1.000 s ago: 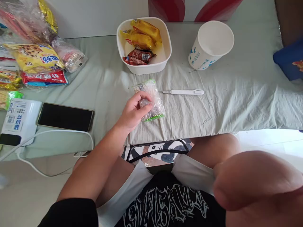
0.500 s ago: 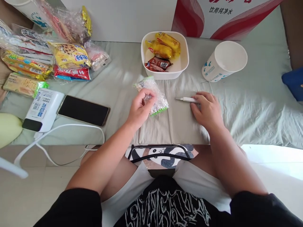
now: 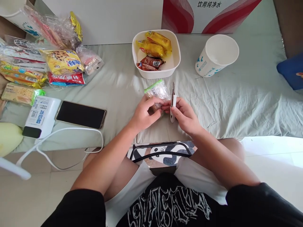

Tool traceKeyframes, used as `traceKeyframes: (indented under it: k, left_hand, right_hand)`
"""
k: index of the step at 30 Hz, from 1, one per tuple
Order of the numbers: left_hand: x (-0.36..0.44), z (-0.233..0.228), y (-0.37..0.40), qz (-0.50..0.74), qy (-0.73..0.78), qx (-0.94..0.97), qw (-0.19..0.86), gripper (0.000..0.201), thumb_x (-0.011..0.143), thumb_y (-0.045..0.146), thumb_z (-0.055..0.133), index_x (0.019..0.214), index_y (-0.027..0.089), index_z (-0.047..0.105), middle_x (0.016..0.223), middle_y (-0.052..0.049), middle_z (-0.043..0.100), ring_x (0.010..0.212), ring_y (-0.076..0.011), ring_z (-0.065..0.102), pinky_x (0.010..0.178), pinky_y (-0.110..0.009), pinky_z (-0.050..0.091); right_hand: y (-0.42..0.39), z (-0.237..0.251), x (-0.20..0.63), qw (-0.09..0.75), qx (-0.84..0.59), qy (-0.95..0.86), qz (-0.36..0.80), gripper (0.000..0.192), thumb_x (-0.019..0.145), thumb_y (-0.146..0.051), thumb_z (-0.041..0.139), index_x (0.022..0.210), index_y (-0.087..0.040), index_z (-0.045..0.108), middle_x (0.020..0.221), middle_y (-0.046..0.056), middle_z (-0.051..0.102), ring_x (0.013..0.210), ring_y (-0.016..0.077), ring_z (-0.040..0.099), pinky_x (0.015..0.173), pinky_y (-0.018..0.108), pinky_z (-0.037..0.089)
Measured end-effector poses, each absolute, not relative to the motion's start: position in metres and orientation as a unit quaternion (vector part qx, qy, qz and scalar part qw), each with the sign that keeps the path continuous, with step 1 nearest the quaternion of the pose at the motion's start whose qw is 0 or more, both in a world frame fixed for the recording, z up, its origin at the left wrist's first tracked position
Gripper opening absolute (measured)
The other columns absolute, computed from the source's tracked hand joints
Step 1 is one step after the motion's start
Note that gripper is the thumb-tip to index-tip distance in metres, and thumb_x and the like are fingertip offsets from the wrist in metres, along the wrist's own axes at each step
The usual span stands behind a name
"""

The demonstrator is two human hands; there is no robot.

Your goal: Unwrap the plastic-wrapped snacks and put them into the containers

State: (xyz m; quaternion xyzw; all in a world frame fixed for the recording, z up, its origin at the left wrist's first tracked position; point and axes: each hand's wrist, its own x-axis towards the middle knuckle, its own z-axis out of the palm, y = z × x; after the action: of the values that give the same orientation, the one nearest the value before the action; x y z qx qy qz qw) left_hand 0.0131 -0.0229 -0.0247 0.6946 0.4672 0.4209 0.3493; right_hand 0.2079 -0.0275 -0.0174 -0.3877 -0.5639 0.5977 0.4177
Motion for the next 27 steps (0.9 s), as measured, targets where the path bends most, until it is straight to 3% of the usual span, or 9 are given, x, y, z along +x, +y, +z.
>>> traceKeyframes:
  k: [2,4,7,9,15,22,25,27]
  left_hand:
    - [0.01,-0.025,-0.023,0.405,0.474,0.708,0.333,0.023,0.081,0.009,0.068,0.098,0.024,0.073,0.095,-0.001,0.067,0.078,-0.0142,0.065,0.076,-0.029,0.055]
    - [0.01,-0.024,-0.024,0.4,0.484,0.71,0.318,0.02,0.081,0.009,0.069,0.094,0.024,0.072,0.09,-0.001,0.065,0.077,-0.0141,0.065,0.075,-0.028,0.055]
    - [0.011,-0.024,-0.025,0.405,0.489,0.711,0.301,0.016,0.081,0.01,0.07,0.09,0.023,0.071,0.087,0.0,0.063,0.074,-0.0133,0.063,0.073,-0.027,0.054]
    - [0.012,-0.024,-0.026,0.413,0.484,0.712,0.296,0.015,0.081,0.009,0.07,0.088,0.023,0.07,0.087,0.0,0.063,0.071,-0.0122,0.061,0.071,-0.027,0.054]
    - [0.004,-0.025,-0.02,0.451,0.497,0.667,0.323,0.005,0.086,0.02,0.07,0.088,0.023,0.067,0.091,-0.001,0.066,0.071,-0.0115,0.059,0.068,-0.026,0.053]
    - [-0.023,-0.036,0.0,0.572,0.508,0.552,0.331,0.029,0.087,0.051,0.079,0.092,0.025,0.065,0.082,0.001,0.06,0.067,-0.0116,0.056,0.063,-0.025,0.05]
    - [-0.022,-0.044,0.001,0.57,0.502,0.563,0.326,0.046,0.085,0.064,0.077,0.113,0.03,0.063,0.095,-0.002,0.063,0.082,-0.0165,0.066,0.075,-0.03,0.057]
    - [-0.014,-0.048,-0.003,0.548,0.494,0.588,0.331,0.069,0.082,0.07,0.078,0.136,0.036,0.051,0.11,-0.005,0.064,0.094,-0.0203,0.07,0.083,-0.035,0.06]
  right_hand:
    - [-0.026,-0.017,0.208,0.425,-0.4,-0.567,0.581,0.045,0.095,-0.068,0.065,0.109,-0.025,0.062,0.103,0.006,0.074,0.092,0.018,0.073,0.09,0.037,0.063]
    - [-0.028,-0.015,0.209,0.425,-0.418,-0.575,0.56,0.046,0.095,-0.069,0.065,0.106,-0.024,0.064,0.091,0.003,0.072,0.078,0.0151,0.07,0.075,0.032,0.061]
    - [-0.032,-0.009,0.208,0.403,-0.46,-0.575,0.543,0.051,0.094,-0.071,0.062,0.102,-0.021,0.066,0.075,-0.001,0.066,0.054,0.0098,0.057,0.053,0.026,0.049]
    - [-0.033,-0.005,0.208,0.375,-0.487,-0.577,0.537,0.05,0.094,-0.07,0.061,0.095,-0.02,0.066,0.071,-0.001,0.065,0.048,0.0082,0.051,0.049,0.025,0.043]
    - [-0.031,0.003,0.21,0.277,-0.549,-0.602,0.509,0.039,0.093,-0.053,0.06,0.074,-0.019,0.064,0.058,-0.002,0.06,0.049,0.0102,0.053,0.052,0.026,0.04]
    - [-0.028,0.012,0.228,0.196,-0.576,-0.66,0.44,0.036,0.09,-0.049,0.058,0.073,-0.019,0.067,0.059,0.0,0.061,0.056,0.0132,0.054,0.057,0.028,0.038]
    - [-0.021,0.009,0.242,0.237,-0.616,-0.66,0.358,0.033,0.089,-0.049,0.058,0.083,-0.02,0.071,0.066,0.001,0.064,0.059,0.0153,0.057,0.061,0.03,0.041]
    - [-0.014,0.003,0.251,0.268,-0.646,-0.668,0.254,0.028,0.088,-0.046,0.061,0.089,-0.021,0.073,0.078,0.004,0.069,0.065,0.0177,0.06,0.066,0.033,0.045]
